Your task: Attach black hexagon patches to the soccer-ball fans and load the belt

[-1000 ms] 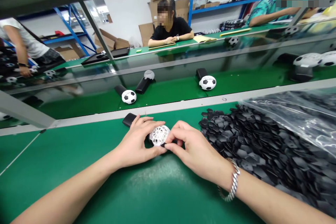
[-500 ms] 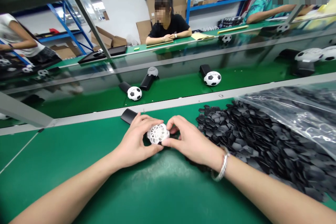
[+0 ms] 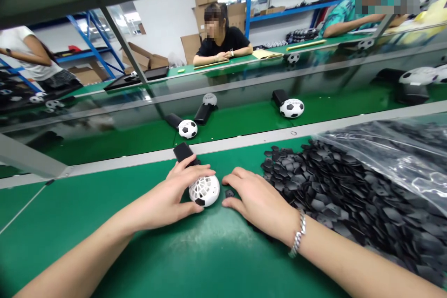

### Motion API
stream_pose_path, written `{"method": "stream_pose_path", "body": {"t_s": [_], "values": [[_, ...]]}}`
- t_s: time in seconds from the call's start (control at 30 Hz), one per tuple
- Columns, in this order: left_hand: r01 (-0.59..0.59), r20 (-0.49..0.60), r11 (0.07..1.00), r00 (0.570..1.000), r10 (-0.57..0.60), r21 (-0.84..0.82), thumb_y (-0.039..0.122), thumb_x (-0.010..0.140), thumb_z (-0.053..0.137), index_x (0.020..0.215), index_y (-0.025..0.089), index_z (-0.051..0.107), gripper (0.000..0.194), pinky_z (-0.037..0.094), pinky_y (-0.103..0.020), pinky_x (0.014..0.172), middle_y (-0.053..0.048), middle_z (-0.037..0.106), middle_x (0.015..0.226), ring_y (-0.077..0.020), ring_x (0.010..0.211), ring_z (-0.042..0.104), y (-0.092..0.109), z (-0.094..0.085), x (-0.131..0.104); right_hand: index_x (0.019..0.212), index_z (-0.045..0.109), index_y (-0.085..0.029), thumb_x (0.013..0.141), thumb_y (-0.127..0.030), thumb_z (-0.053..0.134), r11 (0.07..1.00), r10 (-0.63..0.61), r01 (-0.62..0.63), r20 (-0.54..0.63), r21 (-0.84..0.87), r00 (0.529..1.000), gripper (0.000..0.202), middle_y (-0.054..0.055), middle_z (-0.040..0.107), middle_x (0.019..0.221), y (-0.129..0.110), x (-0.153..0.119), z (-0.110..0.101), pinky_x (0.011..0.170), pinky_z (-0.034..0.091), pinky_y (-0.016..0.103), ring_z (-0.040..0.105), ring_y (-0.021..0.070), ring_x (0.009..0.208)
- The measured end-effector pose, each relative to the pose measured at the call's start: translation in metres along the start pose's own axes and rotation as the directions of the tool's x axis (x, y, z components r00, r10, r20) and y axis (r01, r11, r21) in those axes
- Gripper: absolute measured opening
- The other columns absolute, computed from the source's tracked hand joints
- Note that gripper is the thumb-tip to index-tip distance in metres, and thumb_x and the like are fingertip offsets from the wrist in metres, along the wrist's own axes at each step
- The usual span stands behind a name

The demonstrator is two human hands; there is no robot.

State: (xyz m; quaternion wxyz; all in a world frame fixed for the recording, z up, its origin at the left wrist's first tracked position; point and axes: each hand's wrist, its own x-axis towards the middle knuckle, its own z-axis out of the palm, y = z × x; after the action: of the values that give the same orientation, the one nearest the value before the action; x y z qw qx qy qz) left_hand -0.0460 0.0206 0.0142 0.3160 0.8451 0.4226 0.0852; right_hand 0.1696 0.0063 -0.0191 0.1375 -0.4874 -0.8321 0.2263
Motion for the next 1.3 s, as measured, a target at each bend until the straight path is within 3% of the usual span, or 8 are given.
{"method": "stream_pose_path", "body": {"t_s": [0.23, 0.33, 0.47, 0.6, 0.8, 0.87, 1.0, 1.3], "values": [[-0.114, -0.023, 0.978, 0.993, 0.112, -0.175, 0.017, 0.065, 0.067, 0.121, 0.026, 0.046, 0.060, 0.018, -0.050, 0.108, -0.005, 0.040, 0.136, -0.0277, 0.137, 0.005, -0.013, 0.001, 0.002, 0.083, 0.057, -0.020, 0.082, -0.012, 0.051, 0.999, -0.005, 0.004, 0.006, 0.051, 1.000, 0.010, 0.003, 0.055, 0.082, 0.002, 0.000, -0.001, 0.067, 0.044, 0.029, 0.054, 0.0165, 0.073], [-0.177, -0.069, 0.966, 0.984, 0.167, -0.187, 0.016, 0.064, 0.067, 0.114, 0.024, 0.050, 0.053, 0.021, -0.050, 0.108, -0.007, 0.045, 0.131, -0.0277, 0.136, 0.011, -0.010, 0.010, 0.004, 0.078, 0.055, -0.021, 0.084, -0.015, 0.048, 0.994, -0.028, 0.031, -0.032, 0.108, 0.999, 0.011, 0.001, 0.054, 0.077, 0.003, -0.004, -0.008, 0.064, 0.043, 0.027, 0.053, 0.0148, 0.068], [-0.246, -0.083, 0.952, 0.969, 0.235, -0.183, 0.010, 0.064, 0.062, 0.112, 0.024, 0.050, 0.051, 0.022, -0.049, 0.108, -0.006, 0.047, 0.128, -0.0267, 0.135, 0.019, -0.007, 0.015, 0.006, 0.088, 0.053, -0.024, 0.088, -0.027, 0.044, 0.959, 0.061, -0.038, -0.073, 0.282, 0.995, 0.009, -0.005, 0.050, 0.062, -0.002, -0.006, -0.014, 0.051, 0.039, 0.023, 0.047, 0.0124, 0.053], [-0.275, -0.093, 0.946, 0.960, 0.262, -0.172, 0.009, 0.063, 0.062, 0.112, 0.022, 0.049, 0.052, 0.018, -0.048, 0.111, -0.005, 0.050, 0.124, -0.0255, 0.133, 0.023, -0.007, 0.015, 0.008, 0.088, 0.057, -0.024, 0.086, -0.028, 0.049, 0.915, 0.024, -0.012, -0.024, 0.404, 0.999, 0.009, -0.003, 0.058, 0.071, -0.009, -0.005, -0.012, 0.057, 0.044, 0.023, 0.054, 0.0126, 0.061], [-0.261, -0.080, 0.953, 0.965, 0.251, -0.155, 0.010, 0.064, 0.062, 0.113, 0.021, 0.048, 0.052, 0.022, -0.046, 0.109, -0.007, 0.045, 0.130, -0.0254, 0.135, 0.019, -0.004, 0.017, 0.007, 0.092, 0.060, -0.022, 0.089, -0.023, 0.044, 0.974, -0.207, 0.222, -0.253, 0.034, 0.945, 0.016, 0.005, 0.056, 0.086, -0.009, -0.010, -0.009, 0.070, 0.043, 0.031, 0.053, 0.0188, 0.081], [-0.232, -0.115, 0.962, 0.969, 0.217, -0.144, 0.009, 0.065, 0.060, 0.114, 0.021, 0.048, 0.052, 0.023, -0.047, 0.108, -0.008, 0.044, 0.131, -0.0255, 0.135, 0.019, -0.001, 0.021, 0.005, 0.092, 0.059, -0.022, 0.090, -0.024, 0.044, 0.976, -0.208, 0.219, -0.239, 0.018, 0.948, 0.016, 0.005, 0.055, 0.086, -0.011, -0.012, -0.009, 0.069, 0.043, 0.031, 0.053, 0.0184, 0.079], [-0.177, -0.178, 0.974, 0.972, 0.151, -0.143, 0.010, 0.066, 0.057, 0.116, 0.021, 0.047, 0.052, 0.024, -0.051, 0.107, -0.010, 0.043, 0.132, -0.0269, 0.135, 0.018, 0.003, 0.027, 0.003, 0.093, 0.056, -0.024, 0.091, -0.023, 0.042, 0.972, -0.136, 0.156, -0.121, 0.174, 0.983, 0.015, 0.002, 0.058, 0.086, -0.017, -0.015, -0.011, 0.067, 0.044, 0.028, 0.055, 0.0156, 0.075], [-0.241, -0.151, 0.945, 0.966, 0.211, -0.221, 0.006, 0.063, 0.058, 0.110, 0.023, 0.050, 0.051, 0.025, -0.049, 0.107, -0.006, 0.048, 0.127, -0.0269, 0.134, 0.023, 0.001, 0.025, 0.005, 0.086, 0.062, -0.024, 0.085, -0.022, 0.051, 0.942, -0.081, 0.103, -0.080, 0.320, 0.993, 0.011, 0.000, 0.062, 0.078, -0.019, -0.013, -0.010, 0.060, 0.044, 0.026, 0.055, 0.0140, 0.065]]}}
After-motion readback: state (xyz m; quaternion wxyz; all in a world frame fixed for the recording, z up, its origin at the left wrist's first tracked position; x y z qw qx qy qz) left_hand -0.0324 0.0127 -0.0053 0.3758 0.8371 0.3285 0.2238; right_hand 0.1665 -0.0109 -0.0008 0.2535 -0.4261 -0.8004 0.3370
